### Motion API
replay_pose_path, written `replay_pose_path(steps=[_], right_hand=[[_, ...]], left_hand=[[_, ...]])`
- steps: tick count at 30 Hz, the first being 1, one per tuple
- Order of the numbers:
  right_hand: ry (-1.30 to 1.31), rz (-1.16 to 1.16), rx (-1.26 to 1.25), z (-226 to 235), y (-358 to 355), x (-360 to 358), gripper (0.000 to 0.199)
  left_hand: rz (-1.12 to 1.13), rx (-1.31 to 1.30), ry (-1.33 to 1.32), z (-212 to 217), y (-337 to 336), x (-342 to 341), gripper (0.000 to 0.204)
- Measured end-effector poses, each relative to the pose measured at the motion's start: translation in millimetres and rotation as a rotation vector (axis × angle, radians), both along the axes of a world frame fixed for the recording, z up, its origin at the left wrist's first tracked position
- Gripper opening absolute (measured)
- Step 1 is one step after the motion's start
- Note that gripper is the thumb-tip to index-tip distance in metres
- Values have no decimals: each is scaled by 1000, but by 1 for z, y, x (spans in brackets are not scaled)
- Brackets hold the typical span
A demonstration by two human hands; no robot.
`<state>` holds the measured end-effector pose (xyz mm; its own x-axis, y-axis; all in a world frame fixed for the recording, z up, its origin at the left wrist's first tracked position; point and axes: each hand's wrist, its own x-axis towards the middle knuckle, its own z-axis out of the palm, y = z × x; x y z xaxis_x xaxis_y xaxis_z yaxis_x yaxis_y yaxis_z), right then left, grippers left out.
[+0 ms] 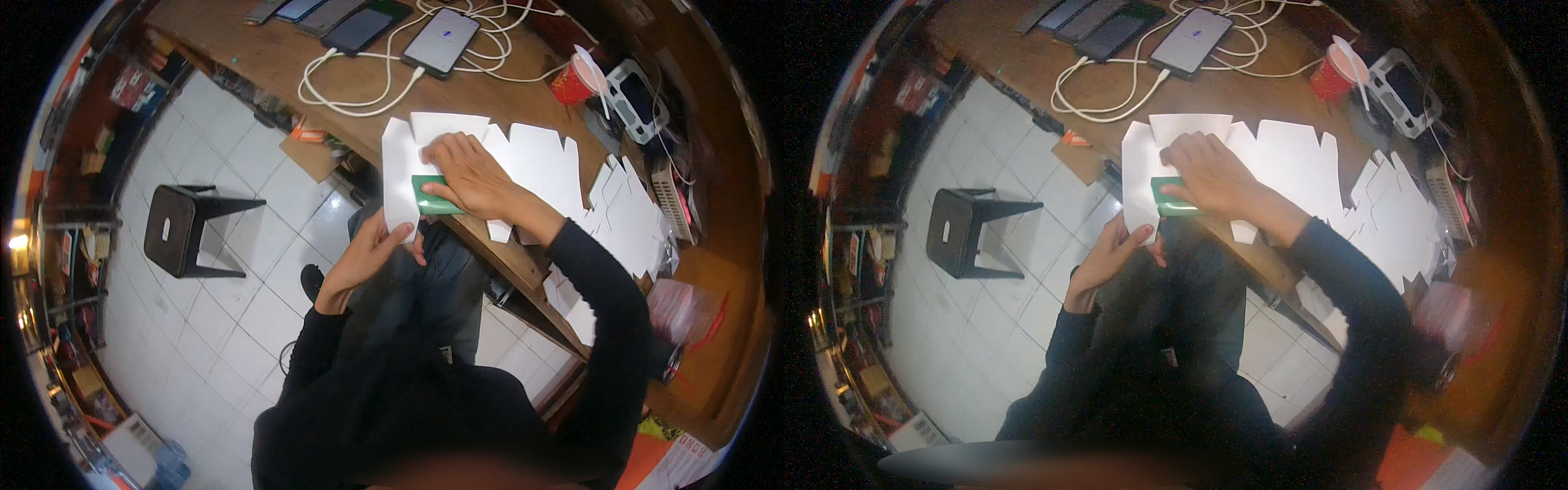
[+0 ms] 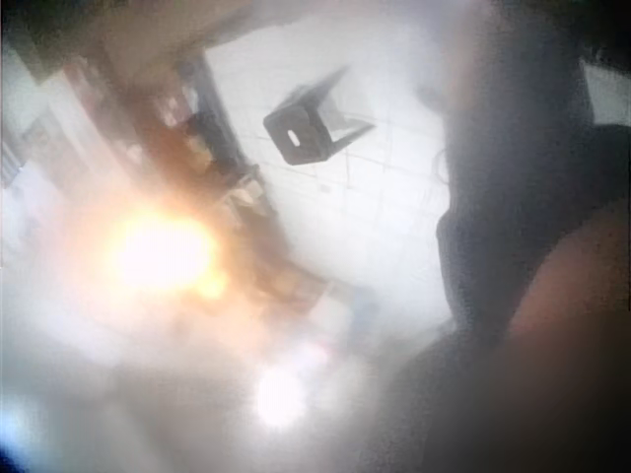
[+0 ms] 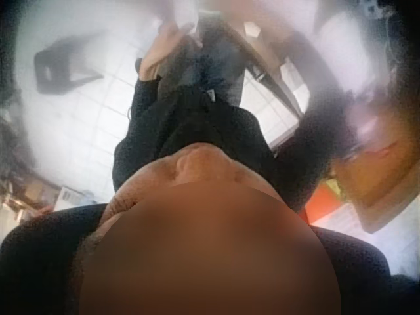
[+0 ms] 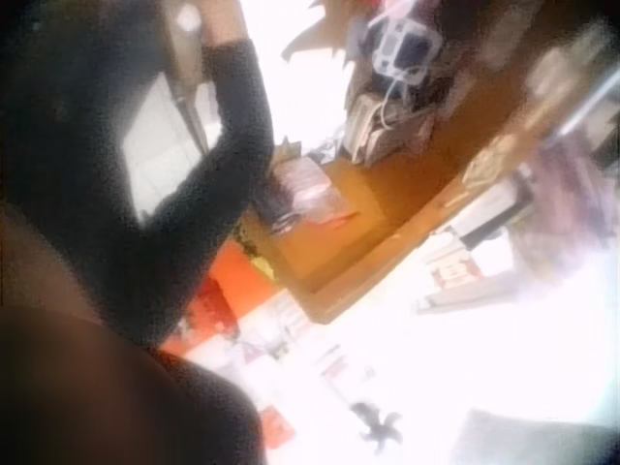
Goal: The person folds flat paperboard pieces into small boxes and stacks them on the table. The person handles each piece by hand, folds along creases, and places the finished boxes in a growing pile.
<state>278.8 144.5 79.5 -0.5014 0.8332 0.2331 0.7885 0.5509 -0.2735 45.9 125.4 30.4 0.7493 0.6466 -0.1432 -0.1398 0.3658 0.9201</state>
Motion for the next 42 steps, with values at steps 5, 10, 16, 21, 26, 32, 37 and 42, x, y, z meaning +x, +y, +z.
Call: replay_pose_path(steps=[5, 10, 16, 21, 26, 32, 37, 42], right_hand=[[-74, -53, -26, -1, 3, -13, 25], [79, -495, 13, -18, 21, -42, 17], [547, -656, 156, -14, 33, -37, 17], [1176, -876, 482, 5, -40, -29, 36], [1623, -1073, -181, -6, -152, -20, 49], [2254, -445, -355, 14, -167, -2, 49], [1681, -468, -123, 66, -150, 16, 39], [563, -541, 405, 114, -121, 48, 23]], left_hand=[[21, -7, -1, 7, -1, 2, 20], [24, -23, 22, 5, -3, 2, 22], [84, 2, 6, -2, -15, 5, 27], [299, -26, -115, 0, -28, 21, 33], [269, 95, -296, 23, -35, 4, 36], [200, 228, -331, 29, -41, -29, 38], [199, 312, -175, 25, -4, -18, 41], [631, 863, 86, 62, 59, 25, 60]])
